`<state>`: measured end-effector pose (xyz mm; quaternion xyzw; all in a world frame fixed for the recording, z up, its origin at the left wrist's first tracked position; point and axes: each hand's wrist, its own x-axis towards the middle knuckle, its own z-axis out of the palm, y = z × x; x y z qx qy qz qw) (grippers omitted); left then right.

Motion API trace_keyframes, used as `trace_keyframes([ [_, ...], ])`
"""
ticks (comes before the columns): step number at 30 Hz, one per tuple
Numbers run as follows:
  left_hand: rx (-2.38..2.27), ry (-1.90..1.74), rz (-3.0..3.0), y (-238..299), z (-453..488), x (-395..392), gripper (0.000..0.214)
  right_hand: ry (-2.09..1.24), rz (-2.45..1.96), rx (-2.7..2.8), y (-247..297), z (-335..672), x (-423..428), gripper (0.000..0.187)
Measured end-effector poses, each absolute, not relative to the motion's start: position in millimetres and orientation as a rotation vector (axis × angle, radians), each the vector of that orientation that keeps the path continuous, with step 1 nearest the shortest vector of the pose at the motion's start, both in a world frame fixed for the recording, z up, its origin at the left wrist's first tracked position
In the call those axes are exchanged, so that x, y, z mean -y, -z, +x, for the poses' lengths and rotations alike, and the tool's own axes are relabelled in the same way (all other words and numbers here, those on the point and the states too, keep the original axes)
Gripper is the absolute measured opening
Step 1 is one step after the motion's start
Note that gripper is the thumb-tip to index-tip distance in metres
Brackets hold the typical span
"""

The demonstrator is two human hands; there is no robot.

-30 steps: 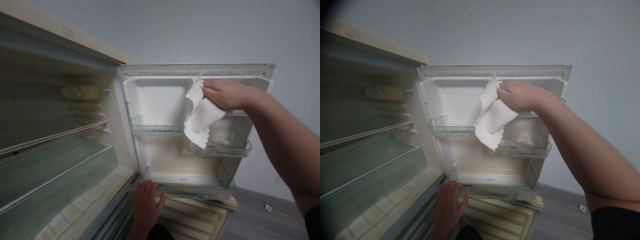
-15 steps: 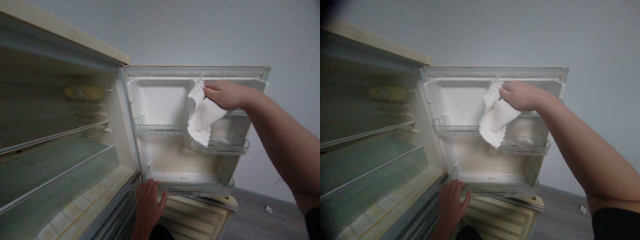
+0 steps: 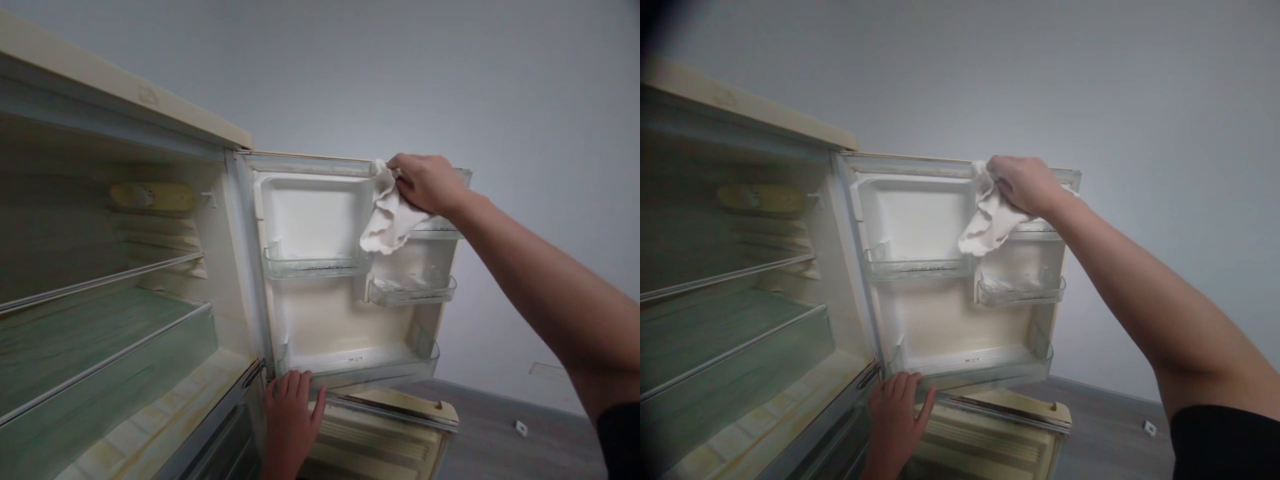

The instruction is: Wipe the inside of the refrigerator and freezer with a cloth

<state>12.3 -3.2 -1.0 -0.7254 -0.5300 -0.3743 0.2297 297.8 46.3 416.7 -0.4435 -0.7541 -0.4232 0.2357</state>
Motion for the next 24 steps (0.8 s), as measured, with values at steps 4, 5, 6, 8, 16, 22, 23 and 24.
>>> trace_keyframes([
  [4, 1.381, 1.008, -1.981, 3.1, 5.2, 0.5, 0.020, 1.450, -1.150, 2.140, -430.7, 311.1, -44.3, 0.036],
  [5, 1.364, 1.002, -1.983, 3.4, 3.4, 0.0, 0.020, 1.463, -1.133, 2.211, -432.7, 313.7, -45.7, 0.036],
  [6, 1.352, 1.001, -1.984, 3.8, 1.8, -0.6, 0.021, 1.476, -1.108, 2.275, -434.0, 316.1, -47.7, 0.036],
  [8, 1.337, 1.004, -1.985, 4.3, -0.9, -2.1, 0.021, 1.532, -1.042, 2.382, -434.9, 321.2, -52.2, 0.035],
  [16, 1.335, 1.011, -2.015, 1.3, -6.4, -5.0, 0.022, 1.371, -1.030, 2.629, -428.6, 363.3, -52.4, 0.024],
  [22, 1.360, 1.022, -2.041, -1.6, -6.7, -2.2, 0.021, 1.211, -1.330, 2.342, -421.8, 357.4, -44.3, 0.029],
  [23, 1.365, 1.027, -2.038, -1.5, -7.1, -2.4, 0.021, 1.082, -1.362, 2.334, -419.7, 352.6, -47.4, 0.032],
  [24, 1.369, 1.030, -2.035, -1.2, -7.8, -2.8, 0.021, 0.944, -1.368, 2.356, -417.5, 347.6, -51.5, 0.035],
])
